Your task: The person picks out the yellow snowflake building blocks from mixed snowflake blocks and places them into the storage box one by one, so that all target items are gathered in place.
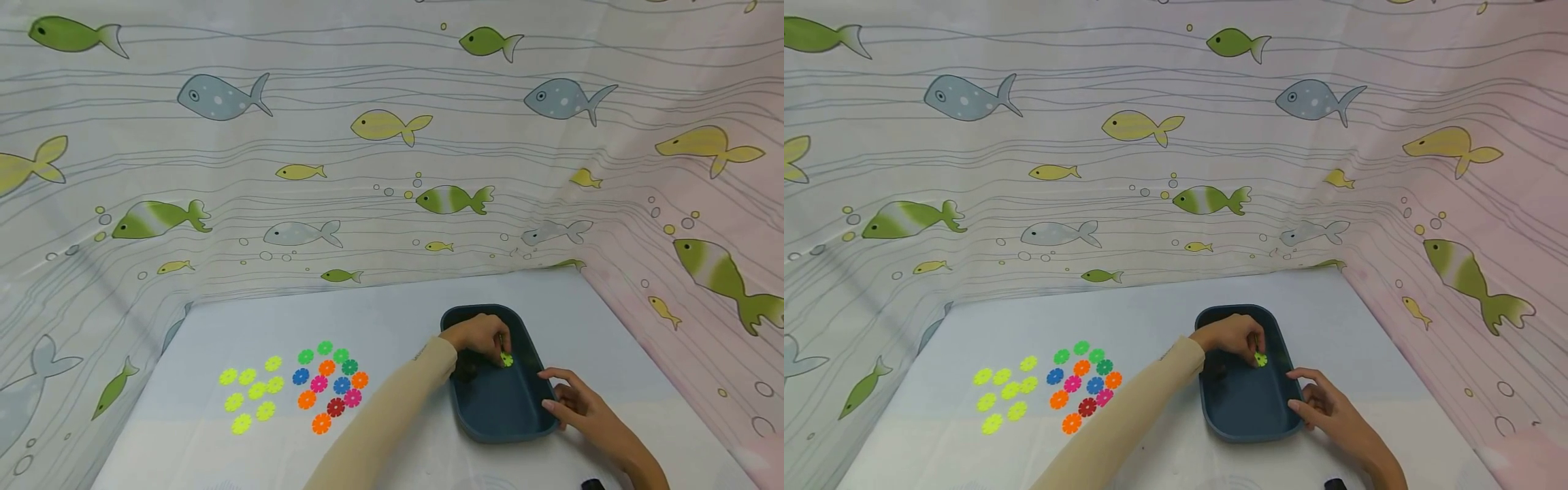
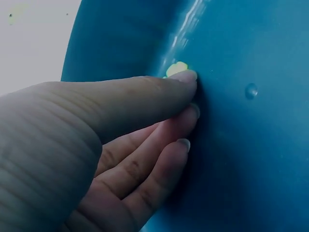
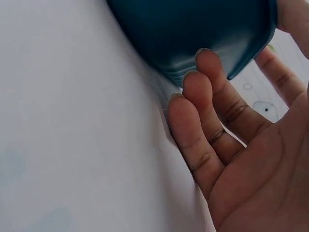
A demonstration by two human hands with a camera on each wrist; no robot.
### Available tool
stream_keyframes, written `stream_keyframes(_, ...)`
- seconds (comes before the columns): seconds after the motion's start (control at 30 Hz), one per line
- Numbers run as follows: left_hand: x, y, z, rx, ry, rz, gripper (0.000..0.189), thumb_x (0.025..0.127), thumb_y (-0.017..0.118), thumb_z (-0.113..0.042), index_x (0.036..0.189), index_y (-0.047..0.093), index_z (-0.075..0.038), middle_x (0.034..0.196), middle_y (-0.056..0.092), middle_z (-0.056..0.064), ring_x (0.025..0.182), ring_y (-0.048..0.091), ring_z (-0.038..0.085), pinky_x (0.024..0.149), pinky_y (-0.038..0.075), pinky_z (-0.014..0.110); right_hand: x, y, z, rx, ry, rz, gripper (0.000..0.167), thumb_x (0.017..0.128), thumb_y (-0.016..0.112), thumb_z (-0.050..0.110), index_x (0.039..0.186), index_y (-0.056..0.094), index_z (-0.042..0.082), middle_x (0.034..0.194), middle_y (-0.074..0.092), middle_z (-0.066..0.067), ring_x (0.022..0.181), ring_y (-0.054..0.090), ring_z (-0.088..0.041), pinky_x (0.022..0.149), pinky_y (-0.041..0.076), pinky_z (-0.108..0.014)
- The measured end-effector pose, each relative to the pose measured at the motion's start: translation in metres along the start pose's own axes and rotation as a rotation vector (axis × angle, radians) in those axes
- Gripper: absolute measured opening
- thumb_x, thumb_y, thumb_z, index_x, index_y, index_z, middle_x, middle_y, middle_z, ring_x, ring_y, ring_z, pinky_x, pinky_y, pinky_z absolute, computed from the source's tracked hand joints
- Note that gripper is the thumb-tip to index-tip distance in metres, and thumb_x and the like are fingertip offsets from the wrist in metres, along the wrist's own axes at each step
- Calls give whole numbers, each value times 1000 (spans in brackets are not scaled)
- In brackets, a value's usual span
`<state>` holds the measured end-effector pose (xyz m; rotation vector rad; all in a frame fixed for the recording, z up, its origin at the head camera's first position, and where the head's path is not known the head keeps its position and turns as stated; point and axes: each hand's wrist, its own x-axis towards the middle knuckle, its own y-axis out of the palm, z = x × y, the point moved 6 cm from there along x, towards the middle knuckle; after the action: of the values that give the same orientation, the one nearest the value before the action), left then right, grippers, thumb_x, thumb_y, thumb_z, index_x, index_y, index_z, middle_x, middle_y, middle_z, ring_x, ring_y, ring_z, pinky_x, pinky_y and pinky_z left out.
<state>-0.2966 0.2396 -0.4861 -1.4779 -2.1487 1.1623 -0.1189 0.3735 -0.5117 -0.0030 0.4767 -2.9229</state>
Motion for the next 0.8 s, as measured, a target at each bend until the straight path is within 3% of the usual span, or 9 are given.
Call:
stream_keyframes(0.3,-8,-4,2,37,-19,-58,19,84,87,-13,100,75,-15,85,67,-10,76,63,1,66,50,15,4,5,2,11,2,15,49,106,59,13,149,37,6,80,53,-10,64,59,-30,67,53,-38)
stream_keyframes(0.6,-26,-23,-9,-88,127,-76,19,90,79,-7,108,73,-7,85,70,-7,75,65,2,70,52,16,0,5,8,39,-63,33,47,107,54,6,149,33,1,77,48,-8,63,54,-32,64,51,-39)
stream_keyframes(0.8,-46,-36,-8,-162,166,-95,21,92,77,-7,112,72,-4,89,71,-4,79,66,3,73,53,18,0,6,7,22,-40,6,47,106,56,8,148,35,4,77,49,-6,62,56,-30,64,51,-38)
